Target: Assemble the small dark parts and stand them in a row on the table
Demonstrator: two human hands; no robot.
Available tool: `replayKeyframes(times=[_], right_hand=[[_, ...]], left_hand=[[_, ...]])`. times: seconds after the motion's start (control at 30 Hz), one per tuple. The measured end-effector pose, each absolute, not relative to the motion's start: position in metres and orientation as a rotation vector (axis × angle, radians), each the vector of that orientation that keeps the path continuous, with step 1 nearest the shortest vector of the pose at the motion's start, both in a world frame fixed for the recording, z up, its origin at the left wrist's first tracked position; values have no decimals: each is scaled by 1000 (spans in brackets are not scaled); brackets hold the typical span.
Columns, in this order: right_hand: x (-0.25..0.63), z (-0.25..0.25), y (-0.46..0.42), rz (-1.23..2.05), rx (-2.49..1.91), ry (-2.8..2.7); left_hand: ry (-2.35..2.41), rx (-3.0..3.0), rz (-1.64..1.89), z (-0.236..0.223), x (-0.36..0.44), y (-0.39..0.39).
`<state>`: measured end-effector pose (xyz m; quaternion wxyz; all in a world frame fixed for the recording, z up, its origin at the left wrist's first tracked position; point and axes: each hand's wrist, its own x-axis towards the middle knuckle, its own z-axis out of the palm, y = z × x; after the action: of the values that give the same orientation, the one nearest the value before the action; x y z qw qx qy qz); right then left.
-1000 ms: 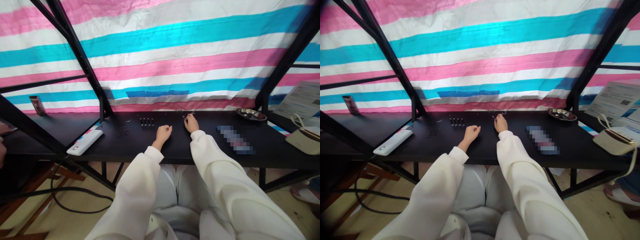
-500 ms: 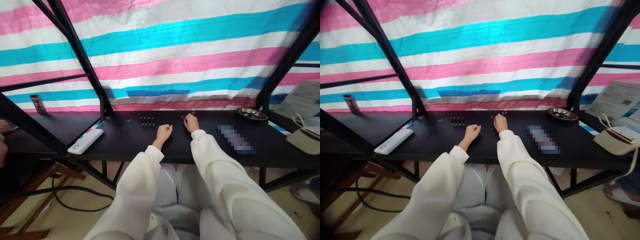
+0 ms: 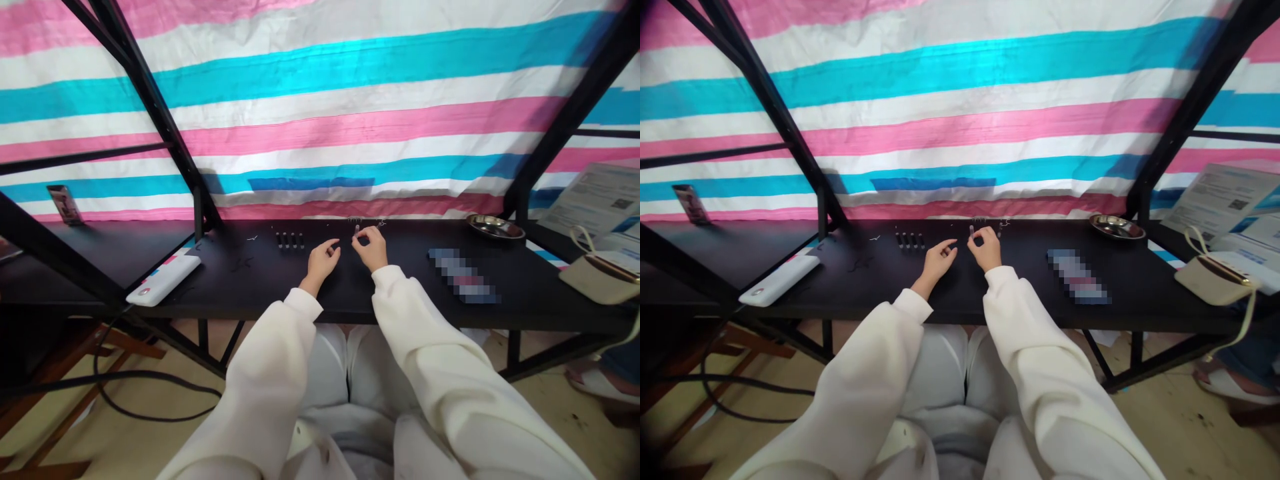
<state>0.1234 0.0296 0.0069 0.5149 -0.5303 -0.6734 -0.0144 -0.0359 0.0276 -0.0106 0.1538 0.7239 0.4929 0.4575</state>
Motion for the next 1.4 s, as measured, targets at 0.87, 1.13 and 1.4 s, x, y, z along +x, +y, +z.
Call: replayKeyframes(times=[0.87,1.13,1.4], right_hand=[[116,-14,25,550,-1136,-1612],[117,-21,33,585,-1158,-1570],[125,-16,31,393,-1390,-1442]], left_hand=[[1228,1944,1178,-19,-32,33],[1482,2112,1031,-17,-29,37],[1713,2404,689,-8,-12,28]])
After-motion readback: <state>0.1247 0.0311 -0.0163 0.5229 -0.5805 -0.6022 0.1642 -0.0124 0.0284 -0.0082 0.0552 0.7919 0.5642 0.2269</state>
